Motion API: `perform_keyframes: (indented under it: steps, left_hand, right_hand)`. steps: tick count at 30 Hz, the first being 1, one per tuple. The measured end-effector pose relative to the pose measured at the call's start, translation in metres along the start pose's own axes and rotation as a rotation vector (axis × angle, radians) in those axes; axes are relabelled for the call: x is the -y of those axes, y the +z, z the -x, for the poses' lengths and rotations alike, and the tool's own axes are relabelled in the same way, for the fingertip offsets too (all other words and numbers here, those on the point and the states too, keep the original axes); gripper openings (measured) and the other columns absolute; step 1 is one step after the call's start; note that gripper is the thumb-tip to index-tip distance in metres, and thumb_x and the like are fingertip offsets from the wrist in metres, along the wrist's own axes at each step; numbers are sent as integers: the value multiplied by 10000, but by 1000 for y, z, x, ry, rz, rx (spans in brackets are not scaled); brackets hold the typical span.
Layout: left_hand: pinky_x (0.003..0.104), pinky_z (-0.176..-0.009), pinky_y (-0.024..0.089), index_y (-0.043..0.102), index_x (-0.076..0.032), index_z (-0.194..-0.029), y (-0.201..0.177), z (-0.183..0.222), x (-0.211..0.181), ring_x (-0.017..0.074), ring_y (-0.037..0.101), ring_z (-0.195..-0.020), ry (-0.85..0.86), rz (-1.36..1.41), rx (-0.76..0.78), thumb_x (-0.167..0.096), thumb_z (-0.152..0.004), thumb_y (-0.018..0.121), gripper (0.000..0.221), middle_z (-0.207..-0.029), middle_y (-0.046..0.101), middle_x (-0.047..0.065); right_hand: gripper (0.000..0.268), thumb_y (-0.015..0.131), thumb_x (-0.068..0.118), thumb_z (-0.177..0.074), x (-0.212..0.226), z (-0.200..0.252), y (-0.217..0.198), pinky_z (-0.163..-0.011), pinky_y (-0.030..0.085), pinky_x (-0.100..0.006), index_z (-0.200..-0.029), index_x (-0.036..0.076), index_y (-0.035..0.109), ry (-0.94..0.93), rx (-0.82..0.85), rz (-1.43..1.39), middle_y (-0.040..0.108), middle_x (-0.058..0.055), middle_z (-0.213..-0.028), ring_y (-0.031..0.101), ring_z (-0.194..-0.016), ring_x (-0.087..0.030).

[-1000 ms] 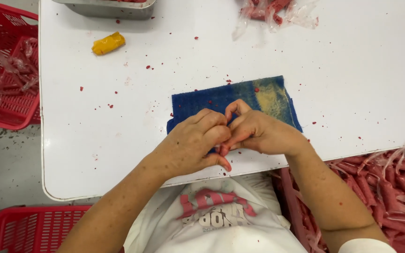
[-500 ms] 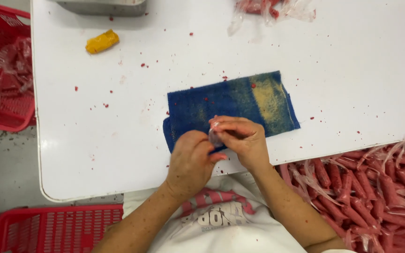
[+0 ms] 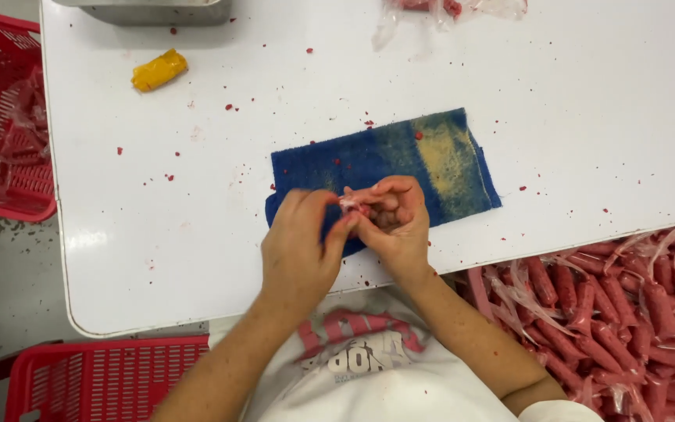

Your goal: Tying pre-filled sausage casings into individual links by hand on a production table.

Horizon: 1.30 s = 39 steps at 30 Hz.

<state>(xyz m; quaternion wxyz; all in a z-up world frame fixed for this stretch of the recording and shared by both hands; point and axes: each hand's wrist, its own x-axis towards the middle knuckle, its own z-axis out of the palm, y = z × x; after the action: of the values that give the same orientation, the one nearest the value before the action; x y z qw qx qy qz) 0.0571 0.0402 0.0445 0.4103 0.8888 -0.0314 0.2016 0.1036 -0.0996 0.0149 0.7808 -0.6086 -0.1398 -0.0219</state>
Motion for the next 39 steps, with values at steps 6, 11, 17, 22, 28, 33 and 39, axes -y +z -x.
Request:
perform_keyframes:
  steps: [6,11,17,22,28,33,39]
  left_hand:
    - [320,-447,341,648,-46,-838,-26,-34,-3,195,435,-552,-272,391,294,-195,-896,612,165,-666,443,33]
    - [303,-643,388,527,-9,-854,-60,-52,-4,254,499,-682,-211,1268,139,-236,-973,535,256,-761,506,180]
    - [617,-1170,280,636,-143,-838,-8,-65,-19,285,637,-1095,489,569,362,-297,-1063,380,374,-911,718,-20]
    - [435,-911,371,617,-165,-765,67,-142,11,259,524,-767,556,324,508,-373,-1008,459,357,-714,524,-3]
    - [531,-620,482,716,-158,-841,181,-309,27,399,637,-712,347,-176,271,-49,-777,551,207,-745,668,156]
    - [530,-1070,385,461,-62,-1416,216,-411,42,391,473,-1266,191,-470,112,-218,-894,622,568,-1316,573,151]
    - [483,-997,392,683,-179,-1074,218,-415,41,312,596,-1074,209,-640,313,-87,-875,564,249,-1004,707,77]
  right_hand:
    - [205,783,88,-845,-12,0,-7,-768,590,-312,-989,59,641,-135,60,204,740,-104,-937,697,-809,-178]
    - [225,589,237,-1005,14,-9,-7,-864,565,-269,-1013,80,750,-210,230,406,761,-76,-1029,724,-956,-179]
    - [701,303,656,-1051,-5,-1,-51,-870,518,-401,-1104,78,696,-260,451,417,672,-134,-1199,678,-1038,-287]
    - [501,505,443,-1003,73,-17,-80,-427,466,-207,-777,65,744,130,356,255,726,-73,-753,574,-479,-98]
    - [217,791,406,-829,160,14,-203,-786,598,-137,-820,234,922,1116,183,1147,901,126,-770,828,-814,90]
    - [242,737,377,-857,140,-9,-214,-893,528,-219,-1022,210,794,821,283,1204,785,73,-1005,706,-1007,-5]
    - [495,648,322,-905,115,-19,-205,-1078,411,-364,-1367,158,576,279,444,1243,587,-24,-1407,502,-1336,-178]
